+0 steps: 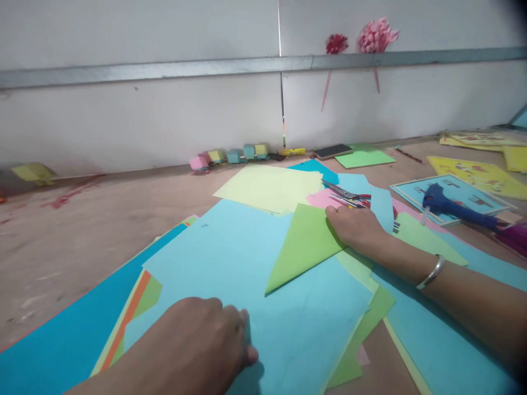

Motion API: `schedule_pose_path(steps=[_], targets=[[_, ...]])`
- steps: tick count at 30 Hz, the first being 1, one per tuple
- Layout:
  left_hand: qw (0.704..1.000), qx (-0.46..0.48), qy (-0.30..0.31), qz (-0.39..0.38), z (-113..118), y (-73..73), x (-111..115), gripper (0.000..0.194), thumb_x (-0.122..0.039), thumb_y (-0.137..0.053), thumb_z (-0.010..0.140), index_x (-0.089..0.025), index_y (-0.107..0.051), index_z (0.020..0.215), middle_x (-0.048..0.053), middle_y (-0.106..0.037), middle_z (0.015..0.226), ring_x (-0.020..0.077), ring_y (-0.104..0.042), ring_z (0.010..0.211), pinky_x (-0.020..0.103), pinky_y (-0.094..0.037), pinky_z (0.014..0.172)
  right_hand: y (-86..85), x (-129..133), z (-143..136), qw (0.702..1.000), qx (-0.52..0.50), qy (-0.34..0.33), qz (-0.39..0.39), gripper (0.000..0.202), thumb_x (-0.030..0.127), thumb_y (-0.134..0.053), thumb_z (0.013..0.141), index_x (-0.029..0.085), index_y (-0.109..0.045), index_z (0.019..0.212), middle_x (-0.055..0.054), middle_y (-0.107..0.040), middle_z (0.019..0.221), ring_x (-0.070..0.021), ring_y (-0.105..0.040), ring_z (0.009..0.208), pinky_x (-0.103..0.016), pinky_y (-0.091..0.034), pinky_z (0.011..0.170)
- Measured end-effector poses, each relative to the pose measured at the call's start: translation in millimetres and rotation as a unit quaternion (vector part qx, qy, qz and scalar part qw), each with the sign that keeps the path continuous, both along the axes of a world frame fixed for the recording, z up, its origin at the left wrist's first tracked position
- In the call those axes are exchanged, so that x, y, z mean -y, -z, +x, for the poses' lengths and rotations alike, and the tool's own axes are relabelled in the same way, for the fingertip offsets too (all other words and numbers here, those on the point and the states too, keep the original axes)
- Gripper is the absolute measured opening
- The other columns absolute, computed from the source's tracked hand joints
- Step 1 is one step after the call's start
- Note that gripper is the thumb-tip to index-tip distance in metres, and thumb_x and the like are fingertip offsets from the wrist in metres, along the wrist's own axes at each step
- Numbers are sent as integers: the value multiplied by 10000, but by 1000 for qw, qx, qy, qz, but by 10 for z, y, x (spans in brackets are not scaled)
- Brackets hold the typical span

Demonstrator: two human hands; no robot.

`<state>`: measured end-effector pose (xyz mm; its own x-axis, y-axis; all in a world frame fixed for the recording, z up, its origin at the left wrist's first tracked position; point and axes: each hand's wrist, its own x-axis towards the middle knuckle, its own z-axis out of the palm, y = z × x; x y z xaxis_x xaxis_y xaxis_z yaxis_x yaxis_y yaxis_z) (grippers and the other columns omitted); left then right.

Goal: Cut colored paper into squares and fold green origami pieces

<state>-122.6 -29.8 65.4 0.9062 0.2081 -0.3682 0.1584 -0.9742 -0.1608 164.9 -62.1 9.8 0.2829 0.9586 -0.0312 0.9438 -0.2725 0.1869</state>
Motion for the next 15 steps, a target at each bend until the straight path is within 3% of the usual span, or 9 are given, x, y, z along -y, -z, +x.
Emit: schedule_pose_path(steps=[2,4,7,9,11,13,15], targets=[[993,106,41,-33,121,-93,6,292,-303,-524,962,-185,-695,757,35,-633,605,183,-552,494,278,-328,441,7,-12,-3,1000,10,7,0,333,81,-330,921,118,-563,1156,-190,-689,947,-296,-684,865,-327,-445,632],[975,210,55,-57,395,-92,-56,396,-332,-412,1009,-182,-681,760,50,-637,668,190,-586,586,290,-420,507,12,-21,-7,1000,20,12,-3,321,95,-341,923,121,-566,1151,-187,-694,930,-292,-691,857,-320,-451,634],[954,282,50,-85,922,141,-251,354,-308,-380,1013,-140,-679,1100,131,-697,1084,246,-654,980,367,-521,817,12,-18,-14,1000,25,13,-2,292,131,-345,940,131,-566,1132,-175,-702,923,-274,-698,848,-305,-456,637],[950,291,34,-106,1181,381,-374,425,-318,-367,1014,-111,-543,1341,172,-560,1387,282,-516,1282,432,-417,1052,11,-7,-16,1000,27,13,3,277,150,-347,948,141,-566,1117,-165,-706,937,-264,-701,840,-298,-454,629],[960,247,27,-130,1299,585,-434,571,-463,-349,1009,-140,-394,1477,166,-374,1548,320,-322,1437,502,-280,1152,12,6,-11,999,29,15,11,269,152,-352,946,138,-566,1108,-167,-706,954,-261,-704,838,-292,-449,617],[969,200,25,-143,1308,684,-430,614,-514,-287,1013,-186,-300,1531,143,-210,1609,306,-190,1488,518,-174,1189,15,14,3,999,33,13,22,269,140,-352,940,123,-569,1098,-178,-704,943,-265,-704,836,-290,-439,604],[976,162,17,-146,1274,678,-397,589,-493,-261,1023,-218,-269,1544,137,-123,1620,298,-121,1499,530,-122,1194,22,18,24,999,36,2,30,266,128,-358,932,116,-579,1079,-181,-703,925,-263,-702,827,-285,-426,596]])
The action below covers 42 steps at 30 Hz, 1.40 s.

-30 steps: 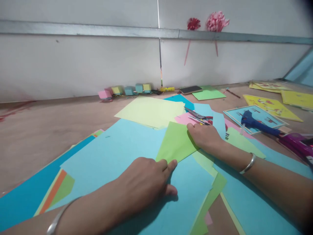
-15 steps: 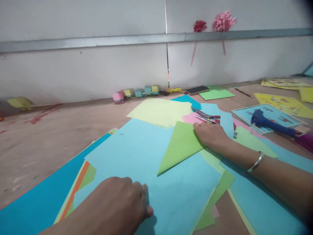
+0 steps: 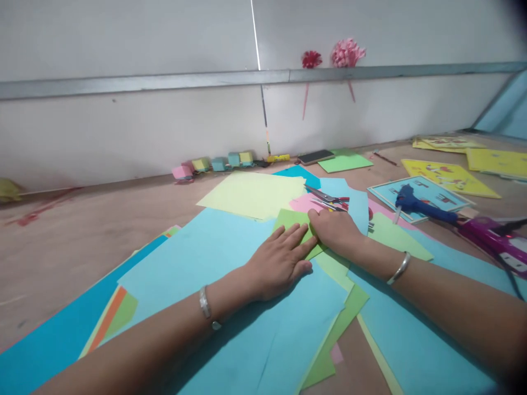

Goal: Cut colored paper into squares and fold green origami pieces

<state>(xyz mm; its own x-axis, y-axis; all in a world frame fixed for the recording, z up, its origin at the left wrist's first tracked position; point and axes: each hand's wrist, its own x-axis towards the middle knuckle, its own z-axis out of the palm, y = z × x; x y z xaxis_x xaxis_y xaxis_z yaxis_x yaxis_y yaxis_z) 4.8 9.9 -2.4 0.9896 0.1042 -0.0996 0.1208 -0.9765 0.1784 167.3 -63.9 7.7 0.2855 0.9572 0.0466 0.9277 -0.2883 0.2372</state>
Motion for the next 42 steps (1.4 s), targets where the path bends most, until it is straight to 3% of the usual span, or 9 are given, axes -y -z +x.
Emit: schedule_pose_path(steps=[8,14,21,24,28,31,35,38,42], targets=[[999,-33,-6,-3,-61,-126,23,556,-498,-261,1025,-290,-265,1541,115,-78,1624,304,-67,1501,577,-85,1180,36,7,61,999,41,-1,31,311,60,-341,906,63,-616,1050,-231,-692,902,-283,-684,863,-308,-406,641],[998,-50,-27,4,-94,-97,38,734,-603,-251,990,-156,-151,1564,143,-29,1615,286,-18,1507,559,-30,1191,-79,-6,25,994,72,74,44,308,55,-329,904,17,-564,1098,-280,-690,902,-306,-696,838,-309,-417,623],[999,-31,-16,1,-85,-71,25,917,-728,-165,924,-62,-147,1553,201,-46,1607,322,-22,1504,565,-28,1186,-8,19,-304,999,38,19,0,242,143,-339,954,114,-517,1114,-169,-719,842,-228,-701,749,-259,-430,604],[1000,-25,-14,3,-90,-44,11,915,-739,-143,915,-87,-165,1556,198,-56,1607,325,-41,1504,573,-35,1182,0,34,-199,998,43,44,-4,252,129,-353,947,87,-511,1138,-210,-717,875,-246,-710,790,-276,-449,645],[1000,-10,-14,9,-100,2,-7,894,-741,-163,914,-122,-174,1560,180,-82,1611,323,-60,1502,557,-47,1187,-138,42,34,995,60,74,-6,296,89,-341,936,38,-528,1159,-251,-708,891,-295,-713,861,-311,-463,666],[1000,-3,-9,12,-101,19,-10,887,-732,-142,921,-116,-185,1557,188,-90,1607,322,-74,1503,566,-56,1185,-290,85,93,997,55,38,-28,287,92,-379,930,77,-587,1126,-213,-716,940,-288,-709,889,-303,-459,653],[1000,-6,-26,13,-95,2,12,863,-710,-148,936,-109,-199,1554,189,-90,1605,318,-69,1504,570,-62,1187,-410,231,-53,993,32,-56,-102,189,62,-530,839,138,-702,859,-138,-727,885,-252,-706,846,-272,-428,610],[999,-15,-44,5,-95,-16,36,859,-696,-156,944,-85,-211,1546,192,-96,1606,309,-73,1505,574,-55,1188,-371,331,-251,984,45,-92,-147,219,-22,-560,748,120,-723,788,-151,-716,782,-262,-698,771,-289,-394,568],[999,-1,-53,-4,-107,-23,62,810,-663,-222,960,-89,-254,1531,194,-136,1607,300,-88,1506,573,-65,1189,-221,350,-454,984,93,-116,-101,229,-51,-540,734,99,-711,758,-159,-699,742,-264,-672,698,-310,-347,561]])
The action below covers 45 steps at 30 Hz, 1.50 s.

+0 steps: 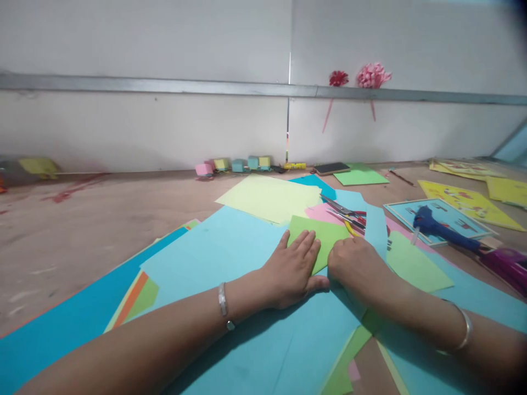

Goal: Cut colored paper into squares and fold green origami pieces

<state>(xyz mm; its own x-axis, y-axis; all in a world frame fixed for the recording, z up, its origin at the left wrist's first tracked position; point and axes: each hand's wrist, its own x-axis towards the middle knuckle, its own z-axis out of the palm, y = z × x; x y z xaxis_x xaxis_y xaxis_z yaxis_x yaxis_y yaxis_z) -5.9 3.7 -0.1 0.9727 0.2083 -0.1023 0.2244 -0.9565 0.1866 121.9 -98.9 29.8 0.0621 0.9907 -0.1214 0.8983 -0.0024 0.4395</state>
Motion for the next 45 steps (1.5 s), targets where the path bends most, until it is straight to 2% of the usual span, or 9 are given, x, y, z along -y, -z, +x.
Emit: schedule_pose_path(steps=[4,6,11,13,17,20,33,39,45], targets=[[993,105,-49,-34,0,-45,-39,588,-542,-348,980,-151,-508,1390,167,-418,1521,323,-323,1439,579,-169,1176,57,-44,17,999,1,13,37,215,-13,-522,776,110,-697,750,-146,-683,722,-264,-660,701,-313,-306,561],[965,215,-104,-106,8,-75,-127,448,-457,-381,968,-190,-652,1207,114,-607,1361,302,-489,1322,536,-274,1150,48,-66,107,998,-11,24,60,222,9,-505,797,126,-693,780,-137,-684,753,-262,-655,731,-308,-280,558],[784,431,-227,-385,20,-62,-534,400,-232,-480,761,-134,-671,1099,92,-749,964,230,-682,927,411,-521,901,79,-159,403,974,-143,53,169,162,85,-504,805,148,-650,772,-106,-672,819,-196,-589,702,-284,-209,538],[760,429,-214,-439,6,-45,-682,428,-159,-473,641,-134,-687,1011,84,-748,935,219,-686,885,393,-532,865,120,-209,503,950,-218,55,215,140,121,-501,807,153,-625,749,-90,-668,810,-184,-573,711,-270,-239,554],[834,373,-149,-378,-50,-70,-813,368,-140,-490,548,-171,-721,832,44,-747,858,217,-664,880,348,-519,832,179,-282,623,927,-284,48,240,183,143,-452,823,161,-614,741,-44,-647,725,-156,-558,672,-243,-333,616],[878,344,-163,-289,-70,-84,-807,259,-205,-578,611,-169,-735,813,28,-728,810,203,-637,802,309,-499,737,200,-299,650,913,-322,41,247,193,159,-452,826,164,-630,752,-34,-660,730,-152,-571,673,-239,-364,632],[890,255,-279,-257,-70,-33,-825,242,-348,-714,624,-163,-622,497,-19,-505,478,120,-442,495,247,-299,467,275,-343,677,920,-337,43,196,167,204,-548,862,154,-701,820,-66,-691,833,-176,-604,795,-251,-394,692],[879,196,-279,-334,-133,-113,-833,240,-393,-749,566,-165,-719,634,-23,-565,530,112,-431,503,235,-286,485,229,-354,672,938,-308,54,150,186,195,-548,870,155,-687,753,-57,-680,798,-164,-582,750,-246,-360,658],[904,164,-315,-240,-114,-165,-782,217,-359,-734,621,-179,-650,533,-29,-530,498,119,-431,499,246,-273,487,175,-350,654,948,-287,74,116,131,159,-578,857,162,-688,785,-53,-694,850,-173,-597,804,-248,-361,660]])
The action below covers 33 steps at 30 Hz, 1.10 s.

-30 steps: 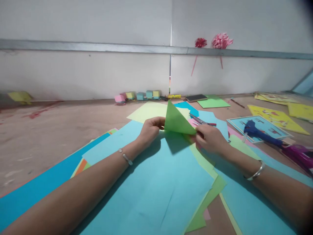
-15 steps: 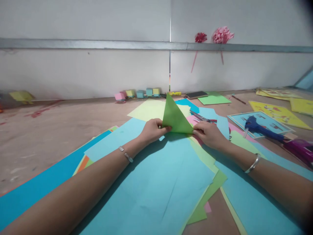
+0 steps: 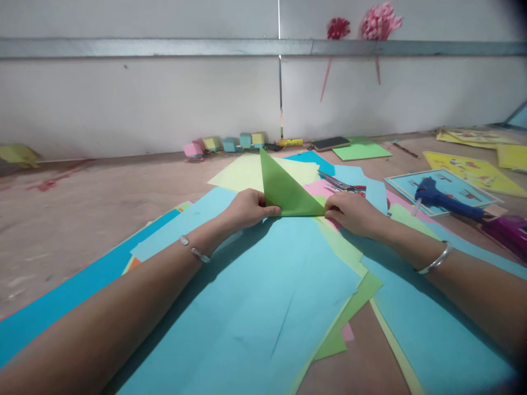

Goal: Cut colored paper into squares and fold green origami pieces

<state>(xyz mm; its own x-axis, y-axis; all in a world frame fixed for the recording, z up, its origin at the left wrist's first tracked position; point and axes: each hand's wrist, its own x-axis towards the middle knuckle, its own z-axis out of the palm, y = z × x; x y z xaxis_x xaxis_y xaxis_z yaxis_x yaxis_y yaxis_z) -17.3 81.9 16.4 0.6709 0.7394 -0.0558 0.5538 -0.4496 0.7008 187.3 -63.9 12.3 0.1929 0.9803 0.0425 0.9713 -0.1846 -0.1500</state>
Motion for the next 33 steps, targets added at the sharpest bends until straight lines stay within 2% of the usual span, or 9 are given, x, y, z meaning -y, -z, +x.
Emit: schedule_pose_path(steps=[5,8,11,14,17,19,23,28,33], targets=[[995,-51,-21,79,38,8,64,257,-359,-696,691,-195,-560,547,-4,-557,558,172,-536,584,265,-304,513,-15,-6,-30,1000,16,22,-16,180,213,-570,890,163,-684,760,-63,-705,863,-191,-612,824,-258,-360,643],[992,-63,-23,104,39,27,72,218,-377,-705,707,-192,-599,753,14,-625,680,204,-593,681,268,-329,540,-17,-5,-47,999,25,37,-20,196,238,-565,894,162,-680,754,-68,-712,854,-197,-619,803,-264,-347,616],[993,-51,-35,101,33,49,71,484,-379,-739,700,-168,-543,1089,22,-665,770,238,-628,773,280,-370,593,-23,6,-78,998,32,59,-21,209,272,-554,899,162,-680,774,-80,-718,854,-208,-625,785,-272,-329,591],[993,-42,-49,102,31,69,86,668,-366,-754,705,-137,-437,1247,24,-670,777,262,-641,817,297,-382,627,-27,18,-111,996,33,76,-18,225,285,-549,893,169,-674,746,-78,-717,821,-213,-626,770,-277,-315,575],[991,-42,-63,111,35,79,104,622,-361,-765,716,-135,-449,1201,28,-664,783,253,-629,803,301,-372,621,-20,18,-114,996,28,87,-17,235,275,-557,872,180,-656,681,-66,-712,784,-207,-620,742,-276,-305,553],[989,-57,-55,127,41,77,105,418,-353,-754,736,-174,-525,1037,22,-649,780,231,-606,770,292,-352,600,-12,9,-90,995,23,92,-17,237,274,-565,855,186,-638,648,-58,-699,749,-199,-610,714,-274,-295,532],[981,-99,-11,168,63,74,79,205,-301,-717,781,-199,-556,706,4,-604,709,188,-555,688,280,-323,575,-11,-10,-23,995,10,100,-15,189,309,-615,823,182,-619,683,-39,-667,697,-176,-583,657,-267,-278,509],[950,-30,53,308,72,155,69,26,-209,-708,780,-196,-709,758,61,-636,860,230,-576,864,320,-423,708,-35,8,-97,997,13,80,7,100,255,-603,845,178,-639,792,-36,-683,840,-162,-581,742,-257,-275,549],[878,-28,265,397,58,185,115,429,-2,-443,827,-239,-761,988,58,-662,855,191,-597,800,293,-441,657,-50,82,-332,985,169,-17,-20,195,79,-503,838,133,-682,780,-108,-662,870,-199,-548,788,-321,-185,567]])
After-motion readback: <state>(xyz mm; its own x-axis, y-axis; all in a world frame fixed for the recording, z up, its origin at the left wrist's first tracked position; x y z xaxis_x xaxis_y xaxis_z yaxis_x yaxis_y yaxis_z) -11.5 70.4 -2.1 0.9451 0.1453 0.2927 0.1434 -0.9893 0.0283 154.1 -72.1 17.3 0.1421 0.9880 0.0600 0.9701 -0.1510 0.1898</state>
